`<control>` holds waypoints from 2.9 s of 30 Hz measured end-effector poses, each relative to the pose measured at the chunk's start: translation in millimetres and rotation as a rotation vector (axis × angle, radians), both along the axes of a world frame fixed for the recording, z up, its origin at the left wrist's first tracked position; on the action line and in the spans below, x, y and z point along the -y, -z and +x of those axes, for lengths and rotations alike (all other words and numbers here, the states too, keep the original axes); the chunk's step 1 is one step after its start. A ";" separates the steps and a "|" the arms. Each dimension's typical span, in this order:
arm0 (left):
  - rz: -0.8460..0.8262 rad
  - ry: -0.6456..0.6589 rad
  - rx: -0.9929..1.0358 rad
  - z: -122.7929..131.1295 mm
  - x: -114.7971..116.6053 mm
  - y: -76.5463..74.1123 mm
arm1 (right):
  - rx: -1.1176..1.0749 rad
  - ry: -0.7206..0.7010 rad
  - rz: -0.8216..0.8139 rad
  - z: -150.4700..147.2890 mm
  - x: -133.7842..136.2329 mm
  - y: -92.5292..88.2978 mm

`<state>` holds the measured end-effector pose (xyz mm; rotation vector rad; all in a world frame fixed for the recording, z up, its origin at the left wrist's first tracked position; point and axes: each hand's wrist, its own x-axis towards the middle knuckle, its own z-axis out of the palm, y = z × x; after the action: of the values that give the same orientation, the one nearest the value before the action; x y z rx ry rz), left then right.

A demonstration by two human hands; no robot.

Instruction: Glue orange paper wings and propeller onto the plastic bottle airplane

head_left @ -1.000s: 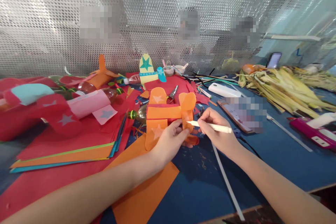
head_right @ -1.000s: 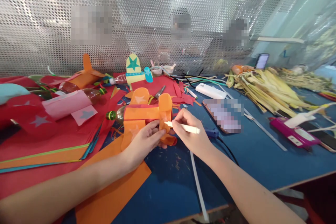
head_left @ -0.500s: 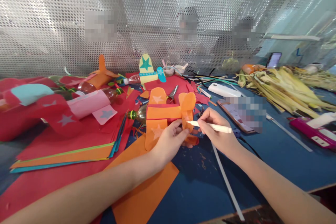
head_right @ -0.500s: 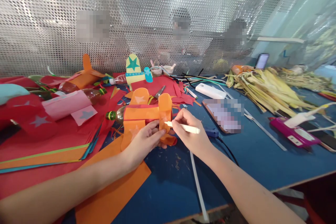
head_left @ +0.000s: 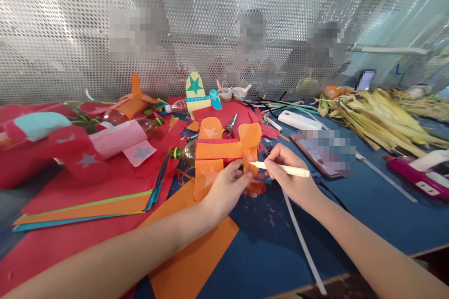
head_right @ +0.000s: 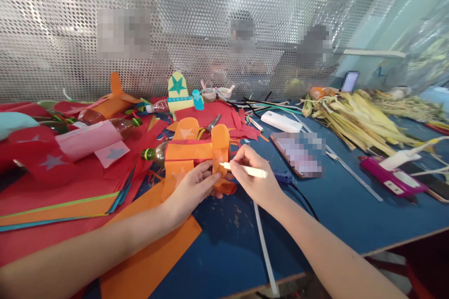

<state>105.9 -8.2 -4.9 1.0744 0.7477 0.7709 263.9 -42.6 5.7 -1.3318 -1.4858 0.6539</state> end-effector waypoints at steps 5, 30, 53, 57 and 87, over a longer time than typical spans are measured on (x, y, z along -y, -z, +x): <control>-0.002 -0.001 0.012 0.5 -0.9 1.0 | 0.012 0.004 -0.002 -0.4 -0.6 -1.3; 0.000 -0.001 -0.003 -0.7 0.5 -1.1 | 0.021 -0.003 0.002 -1.2 1.0 -2.4; -0.020 0.020 0.015 -0.1 0.4 -1.3 | -0.002 0.078 0.077 3.1 -2.1 1.7; -0.012 0.020 0.002 -0.6 0.5 -1.7 | 0.013 0.076 0.070 3.6 -3.2 4.0; -0.011 0.007 -0.007 0.3 0.7 -3.7 | 0.058 0.063 0.044 3.2 -3.6 2.9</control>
<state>106.2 -8.9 -1.2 1.0701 0.7526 0.7566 267.1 -39.0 2.7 -1.3679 -1.4897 0.5429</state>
